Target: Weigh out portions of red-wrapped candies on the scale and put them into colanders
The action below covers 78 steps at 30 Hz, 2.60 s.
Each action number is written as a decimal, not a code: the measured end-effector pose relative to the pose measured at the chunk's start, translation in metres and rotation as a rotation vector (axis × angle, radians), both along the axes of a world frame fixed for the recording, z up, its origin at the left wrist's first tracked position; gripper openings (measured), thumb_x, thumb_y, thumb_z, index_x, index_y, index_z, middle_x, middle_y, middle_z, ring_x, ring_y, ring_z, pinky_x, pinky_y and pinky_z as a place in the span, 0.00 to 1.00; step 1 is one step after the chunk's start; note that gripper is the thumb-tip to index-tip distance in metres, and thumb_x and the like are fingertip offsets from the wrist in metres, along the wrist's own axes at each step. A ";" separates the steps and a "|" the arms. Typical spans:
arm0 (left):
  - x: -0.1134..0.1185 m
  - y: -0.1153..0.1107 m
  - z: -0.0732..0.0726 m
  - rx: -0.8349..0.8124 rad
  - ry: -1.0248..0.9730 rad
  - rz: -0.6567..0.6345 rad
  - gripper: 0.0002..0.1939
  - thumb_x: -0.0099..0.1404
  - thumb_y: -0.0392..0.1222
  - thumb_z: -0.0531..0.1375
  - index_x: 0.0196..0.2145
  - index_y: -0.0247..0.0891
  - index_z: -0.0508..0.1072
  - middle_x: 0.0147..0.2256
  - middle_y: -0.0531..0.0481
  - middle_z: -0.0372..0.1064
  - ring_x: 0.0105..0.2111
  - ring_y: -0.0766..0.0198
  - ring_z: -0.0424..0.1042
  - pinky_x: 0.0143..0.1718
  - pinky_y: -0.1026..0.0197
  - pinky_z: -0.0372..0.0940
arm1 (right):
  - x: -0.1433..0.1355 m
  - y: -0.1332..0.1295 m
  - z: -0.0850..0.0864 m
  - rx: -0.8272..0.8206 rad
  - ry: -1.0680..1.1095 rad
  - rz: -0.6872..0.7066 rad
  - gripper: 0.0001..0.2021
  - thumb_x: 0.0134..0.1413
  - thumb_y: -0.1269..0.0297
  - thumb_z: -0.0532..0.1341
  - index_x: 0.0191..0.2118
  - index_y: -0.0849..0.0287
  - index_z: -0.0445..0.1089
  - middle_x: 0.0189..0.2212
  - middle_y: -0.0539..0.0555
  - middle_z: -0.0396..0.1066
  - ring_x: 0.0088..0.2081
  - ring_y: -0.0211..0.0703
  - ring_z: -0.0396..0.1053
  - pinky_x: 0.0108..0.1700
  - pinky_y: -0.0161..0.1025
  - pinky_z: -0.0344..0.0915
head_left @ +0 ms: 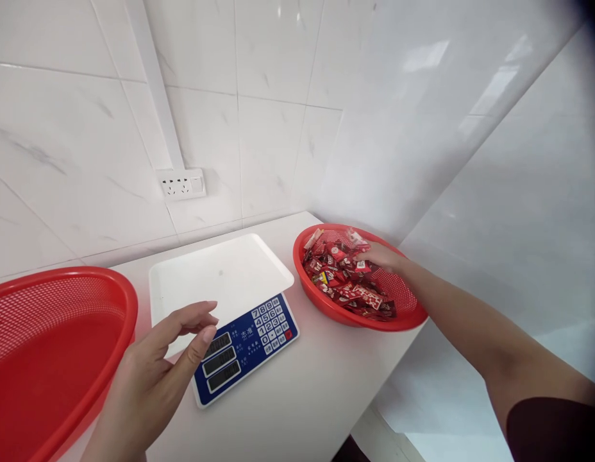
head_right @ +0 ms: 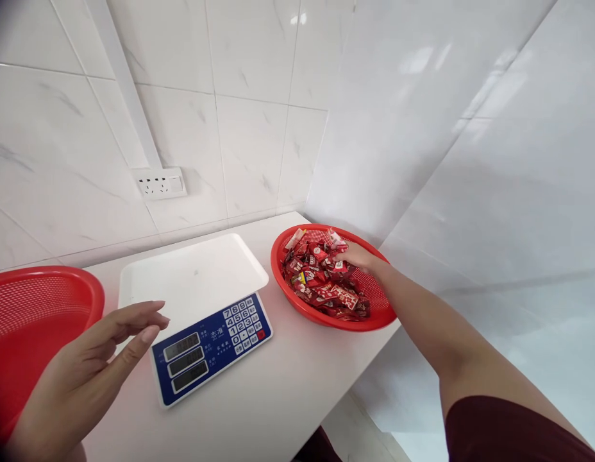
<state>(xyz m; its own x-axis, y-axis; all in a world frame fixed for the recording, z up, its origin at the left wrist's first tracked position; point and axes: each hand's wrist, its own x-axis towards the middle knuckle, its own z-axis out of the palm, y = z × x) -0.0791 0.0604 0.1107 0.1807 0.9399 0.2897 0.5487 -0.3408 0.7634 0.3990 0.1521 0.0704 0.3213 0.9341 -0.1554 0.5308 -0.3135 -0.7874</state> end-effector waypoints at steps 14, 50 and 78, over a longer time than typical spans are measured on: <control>0.066 -0.009 -0.017 -0.546 -0.830 -0.340 0.33 0.61 0.51 0.59 0.60 0.52 0.50 0.59 0.41 0.53 0.57 0.52 0.59 0.47 0.52 0.67 | -0.158 -0.028 0.065 0.206 0.672 0.226 0.15 0.44 0.66 0.66 0.40 0.54 0.67 0.35 0.52 0.77 0.37 0.46 0.75 0.40 0.44 0.72; -0.013 0.013 0.017 -0.204 -1.336 0.232 0.09 0.59 0.39 0.61 0.39 0.37 0.70 0.44 0.48 0.70 0.37 0.65 0.75 0.25 0.71 0.71 | -0.270 0.006 0.019 0.268 -0.266 0.506 0.33 0.51 0.49 0.58 0.60 0.57 0.52 0.55 0.65 0.58 0.52 0.57 0.62 0.53 0.52 0.59; -0.015 -0.001 0.020 -0.136 -0.797 0.081 0.14 0.58 0.47 0.62 0.40 0.40 0.67 0.30 0.51 0.69 0.33 0.63 0.71 0.25 0.67 0.67 | -0.243 -0.023 0.009 0.313 0.168 0.318 0.17 0.51 0.48 0.58 0.36 0.56 0.71 0.32 0.54 0.74 0.31 0.44 0.71 0.36 0.43 0.71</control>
<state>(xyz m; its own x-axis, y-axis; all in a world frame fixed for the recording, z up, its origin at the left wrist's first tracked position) -0.0941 0.0595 0.1308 -0.1019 0.9776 0.1844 -0.1580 -0.1989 0.9672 0.1562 0.1289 0.0796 0.0067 0.9923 0.1233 0.4190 0.1092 -0.9014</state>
